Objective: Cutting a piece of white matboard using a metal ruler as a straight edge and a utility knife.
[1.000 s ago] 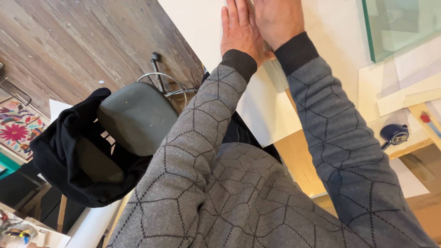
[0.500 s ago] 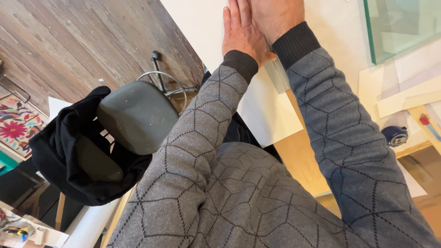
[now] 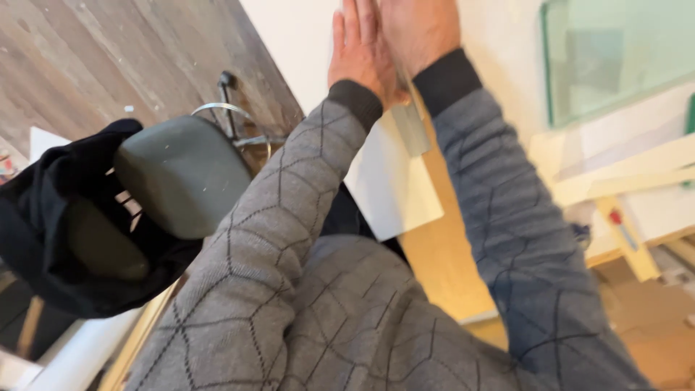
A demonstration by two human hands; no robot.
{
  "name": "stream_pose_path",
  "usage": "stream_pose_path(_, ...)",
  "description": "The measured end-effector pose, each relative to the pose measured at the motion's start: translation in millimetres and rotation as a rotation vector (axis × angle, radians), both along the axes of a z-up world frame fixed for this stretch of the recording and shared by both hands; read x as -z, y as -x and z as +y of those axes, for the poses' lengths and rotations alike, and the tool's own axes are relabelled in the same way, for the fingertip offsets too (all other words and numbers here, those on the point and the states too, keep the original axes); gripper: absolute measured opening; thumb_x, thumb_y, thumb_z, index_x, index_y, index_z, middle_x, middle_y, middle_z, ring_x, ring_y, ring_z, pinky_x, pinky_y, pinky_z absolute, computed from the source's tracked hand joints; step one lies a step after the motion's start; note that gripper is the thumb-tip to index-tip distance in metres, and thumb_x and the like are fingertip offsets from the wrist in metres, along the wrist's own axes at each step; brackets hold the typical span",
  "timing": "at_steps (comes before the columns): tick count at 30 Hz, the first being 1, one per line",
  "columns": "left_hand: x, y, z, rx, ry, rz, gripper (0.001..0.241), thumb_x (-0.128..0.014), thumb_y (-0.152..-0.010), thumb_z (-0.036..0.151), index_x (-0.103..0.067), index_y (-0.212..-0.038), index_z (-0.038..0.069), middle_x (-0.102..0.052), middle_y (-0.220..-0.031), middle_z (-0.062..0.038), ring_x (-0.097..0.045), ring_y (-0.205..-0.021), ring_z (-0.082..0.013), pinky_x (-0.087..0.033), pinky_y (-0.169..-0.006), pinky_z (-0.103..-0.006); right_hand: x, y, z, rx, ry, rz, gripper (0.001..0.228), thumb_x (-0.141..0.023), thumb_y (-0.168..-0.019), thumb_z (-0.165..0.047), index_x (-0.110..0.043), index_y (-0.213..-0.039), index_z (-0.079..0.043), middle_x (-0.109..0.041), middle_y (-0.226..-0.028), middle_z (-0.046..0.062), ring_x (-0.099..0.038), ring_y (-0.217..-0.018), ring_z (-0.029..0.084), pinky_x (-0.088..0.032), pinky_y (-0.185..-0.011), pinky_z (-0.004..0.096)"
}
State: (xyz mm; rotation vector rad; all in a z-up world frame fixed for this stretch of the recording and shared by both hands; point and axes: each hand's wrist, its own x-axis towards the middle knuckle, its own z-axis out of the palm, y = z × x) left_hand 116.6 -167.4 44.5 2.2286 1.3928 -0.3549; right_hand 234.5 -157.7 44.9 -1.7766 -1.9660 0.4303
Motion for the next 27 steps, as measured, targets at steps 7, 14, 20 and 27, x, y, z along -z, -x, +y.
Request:
stream_pose_path(7, -11, 0, 0, -0.004, -0.036, 0.019, 0.151, -0.09, -0.053, 0.069, -0.016, -0.159, -0.009, 0.0, -0.164, -0.036, 0.0, -0.155, -0.0496, -0.014, -0.127, -0.0561, -40, -4, -11, -0.009, 0.071, 0.096, 0.036, -0.069, -0.097, -0.013, -0.064, -0.132, -0.009, -0.072, -0.091, 0.019, -0.068, -0.082, 0.044, -0.053, -0.069, 0.053)
stream_pose_path(14, -1, -1, -1, -0.013, -0.06, 0.001, 0.145, -0.087, -0.058, 0.069, -0.019, -0.158, -0.011, 0.002, -0.163, -0.036, 0.001, -0.154, -0.0495, -0.013, -0.126, -0.0564, -56, -12, -45, -0.011, 0.124, 0.068, 0.04, -0.069, -0.099, -0.01, -0.061, -0.138, -0.013, -0.072, -0.095, 0.019, -0.07, -0.084, 0.041, -0.055, -0.072, 0.05)
stream_pose_path(20, -6, 0, 0, 0.009, -0.045, 0.026, 0.145, -0.082, -0.063, 0.072, -0.017, -0.156, -0.018, 0.003, -0.163, -0.037, 0.002, -0.155, -0.0492, -0.013, -0.127, -0.0556, -64, -20, -85, 0.006, 0.179, 0.083, 0.043, -0.07, -0.098, -0.007, -0.061, -0.139, -0.013, -0.072, -0.096, 0.018, -0.07, -0.083, 0.039, -0.055, -0.071, 0.048)
stream_pose_path(27, -8, 0, 1, -0.02, -0.032, 0.005, 0.151, -0.081, -0.061, 0.078, -0.013, -0.156, -0.018, 0.005, -0.163, -0.035, 0.004, -0.155, -0.0463, -0.011, -0.128, -0.0545, -73, -29, -128, 0.032, 0.229, 0.051, 0.044, -0.07, -0.097, -0.006, -0.062, -0.139, -0.014, -0.072, -0.095, 0.017, -0.069, -0.08, 0.038, -0.054, -0.069, 0.046)
